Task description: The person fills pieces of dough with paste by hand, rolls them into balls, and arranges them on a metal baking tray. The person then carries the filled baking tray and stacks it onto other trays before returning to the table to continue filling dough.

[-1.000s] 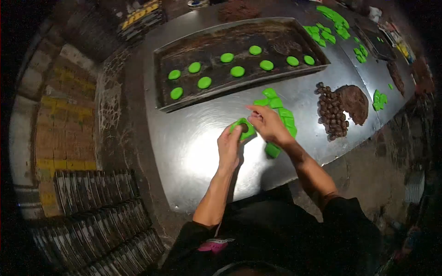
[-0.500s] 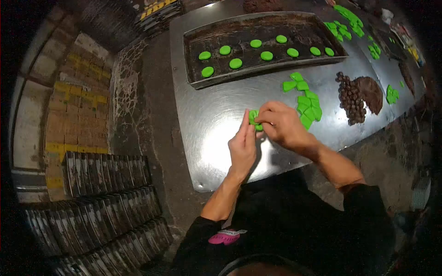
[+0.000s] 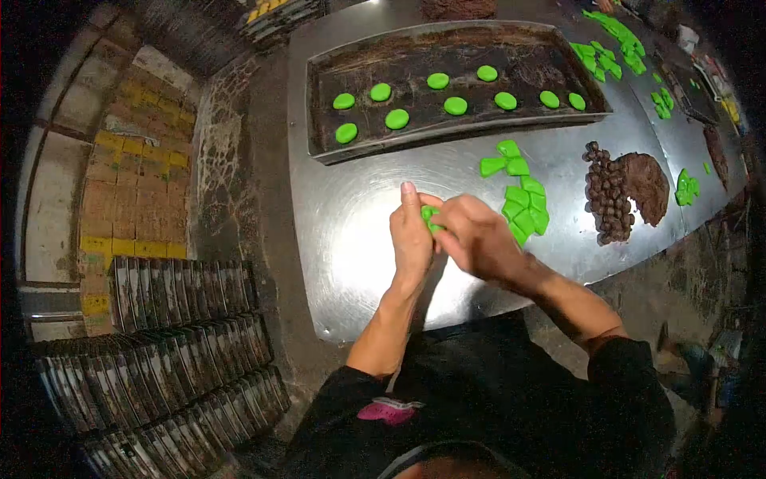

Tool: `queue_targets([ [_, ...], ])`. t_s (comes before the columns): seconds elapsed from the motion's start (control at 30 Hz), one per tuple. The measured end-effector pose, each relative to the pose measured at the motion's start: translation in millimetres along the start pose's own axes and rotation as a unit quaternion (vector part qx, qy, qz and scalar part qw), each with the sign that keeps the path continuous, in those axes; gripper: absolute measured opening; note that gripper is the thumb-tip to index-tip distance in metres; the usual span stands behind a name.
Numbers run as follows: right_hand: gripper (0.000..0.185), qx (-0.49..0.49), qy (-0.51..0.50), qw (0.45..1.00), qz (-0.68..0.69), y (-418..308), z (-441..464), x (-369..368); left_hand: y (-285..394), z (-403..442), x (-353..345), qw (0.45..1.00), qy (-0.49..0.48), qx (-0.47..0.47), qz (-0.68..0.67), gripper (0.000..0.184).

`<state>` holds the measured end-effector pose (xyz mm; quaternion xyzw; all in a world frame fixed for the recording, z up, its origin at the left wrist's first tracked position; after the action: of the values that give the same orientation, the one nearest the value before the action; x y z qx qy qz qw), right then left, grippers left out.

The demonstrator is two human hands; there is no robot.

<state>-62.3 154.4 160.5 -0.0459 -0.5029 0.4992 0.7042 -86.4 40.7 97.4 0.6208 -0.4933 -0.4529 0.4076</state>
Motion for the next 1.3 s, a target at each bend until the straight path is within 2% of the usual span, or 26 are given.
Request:
queue_targets([
  [0.07,0.033,-0.094,-0.044,0.992,0.075,32.0,-3.3,-5.7,-2.1,2.2,-5.3,1.0,-0.007,-0.002,-0.004,0.061],
  [0.13,0.029,-0.095,-0.022,0.985,0.145,36.8,8.8,2.3,6.6,-1.5,-8.6,0.997,-0.01,-0.035,-0.066,0.059],
  [0.2,0.019,-0.161,-0.004,0.971,0.179,31.7,22.1,7.5,7.5,-2.7,1.4,0.999,-0.013,-0.05,-0.007,0.056],
  [0.27,0.019,-0.147,-0.051,0.97,0.187,29.8,22.7,-5.8,4.5,-6.2,6.9,0.995,-0.027,-0.077,0.056,0.052],
  [0.33,0.017,-0.052,-0.041,0.991,0.115,16.7,17.4,-22.8,-6.5,-1.7,18.8,0.994,-0.001,-0.09,0.057,0.051],
  [0.4,0.017,0.051,-0.003,0.998,0.025,-10.8,2.7,-36.1,-22.3,-4.6,33.2,0.998,0.037,-0.041,-0.005,0.051],
  [0.43,0.019,0.041,-0.013,0.999,-0.014,-20.8,-6.6,-43.0,-31.2,-13.0,38.9,0.998,0.016,0.02,-0.058,0.056],
  [0.47,0.02,0.027,-0.024,0.998,-0.053,-29.2,-15.9,-48.5,-36.2,-22.1,41.7,0.997,0.011,0.029,-0.064,0.056],
  [0.53,0.023,0.03,-0.074,0.995,-0.051,-22.5,-45.3,-62.3,-64.8,-49.5,36.9,0.965,-0.062,0.177,-0.183,0.057],
  [0.57,0.021,-0.077,-0.122,0.989,0.044,-14.2,-63.2,-68.8,-98.3,-56.6,36.5,0.94,-0.143,0.199,-0.239,0.063],
  [0.6,0.02,-0.197,-0.146,0.959,0.14,-6.0,-83.7,-75.1,-107.7,-69.8,50.7,0.955,-0.155,0.221,-0.124,0.06],
  [0.63,0.019,-0.312,-0.149,0.914,0.211,0.8,-106.5,-80.3,-141.0,-71.3,70.3,0.973,-0.167,0.154,-0.035,0.057],
  [0.67,0.015,-0.403,-0.168,0.877,0.202,2.3,-121.9,-80.9,-150.1,-74.5,87.5,0.978,-0.154,0.14,0.017,0.054],
  [0.7,0.015,-0.418,-0.169,0.871,0.197,10.8,-141.0,-88.6,-158.8,-77.8,104.6,0.979,-0.141,0.129,0.069,0.051],
  [0.73,0.014,-0.308,-0.189,0.931,0.053,19.9,-158.9,-100.5,-140.4,-81.6,124.7,0.976,-0.106,0.172,0.086,0.047],
  [0.77,0.015,-0.186,-0.207,0.956,-0.09,19.0,-168.7,-108.1,-137.5,-85.7,148.1,0.98,-0.079,0.169,0.061,0.045],
  [0.8,0.015,-0.19,-0.213,0.954,-0.094,25.5,-164.3,-106.5,-135.4,-87.7,168.8,0.985,-0.047,0.16,0.032,0.043],
  [0.87,0.015,-0.211,-0.361,0.88,-0.226,30.2,-159.8,-114.9,-128.2,-102.3,210.9,0.99,0.038,0.134,-0.016,0.04],
  [0.9,0.015,-0.212,-0.363,0.879,-0.227,24.5,-138.9,-106.7,-124.2,-107.0,232.1,0.991,0.069,0.118,0.004,0.039],
  [0.97,0.02,-0.218,-0.286,0.93,-0.078,5.0,-87.9,-88.3,-124.1,-121.1,275.1,0.987,0.136,0.084,0.01,0.036],
  [1.0,0.02,-0.216,-0.29,0.929,-0.075,3.7,-81.7,-98.4,-127.1,-130.1,293.1,0.983,0.168,0.068,-0.002,0.035],
  [1.07,0.033,-0.093,-0.032,0.986,-0.134,-3.5,-59.6,-96.3,-122.9,-145.6,310.9,0.974,0.219,0.062,-0.009,0.033],
  [1.1,0.051,-0.099,-0.108,0.969,-0.198,17.4,-79.3,-123.9,-125.3,-154.3,320.4,0.967,0.25,0.053,-0.014,0.033],
  [1.13,0.051,-0.099,-0.11,0.969,-0.196,29.9,-96.7,-144.1,-128.8,-163.7,328.0,0.958,0.282,0.047,-0.019,0.033],
  [1.23,0.061,-0.134,-0.305,0.908,-0.255,50.7,-110.7,-179.8,-134.2,-166.5,311.5,0.954,0.294,0.051,-0.041,0.031],
  [1.3,0.062,-0.15,-0.298,0.91,-0.246,48.0,-116.0,-184.5,-137.5,-163.4,295.6,0.96,0.268,0.069,-0.043,0.03],
])
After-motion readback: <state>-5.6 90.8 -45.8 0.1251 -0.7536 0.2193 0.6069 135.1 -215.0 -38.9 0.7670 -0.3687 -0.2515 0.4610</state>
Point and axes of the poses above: each hand's wrist, its own z-axis towards the middle knuckle, its own x-axis out of the back of the hand, y = z × x, the point moved 5 cm from there along z, towards the middle knuckle, and after that the axes turned 1 degree about -y, right-handed, at the moved point
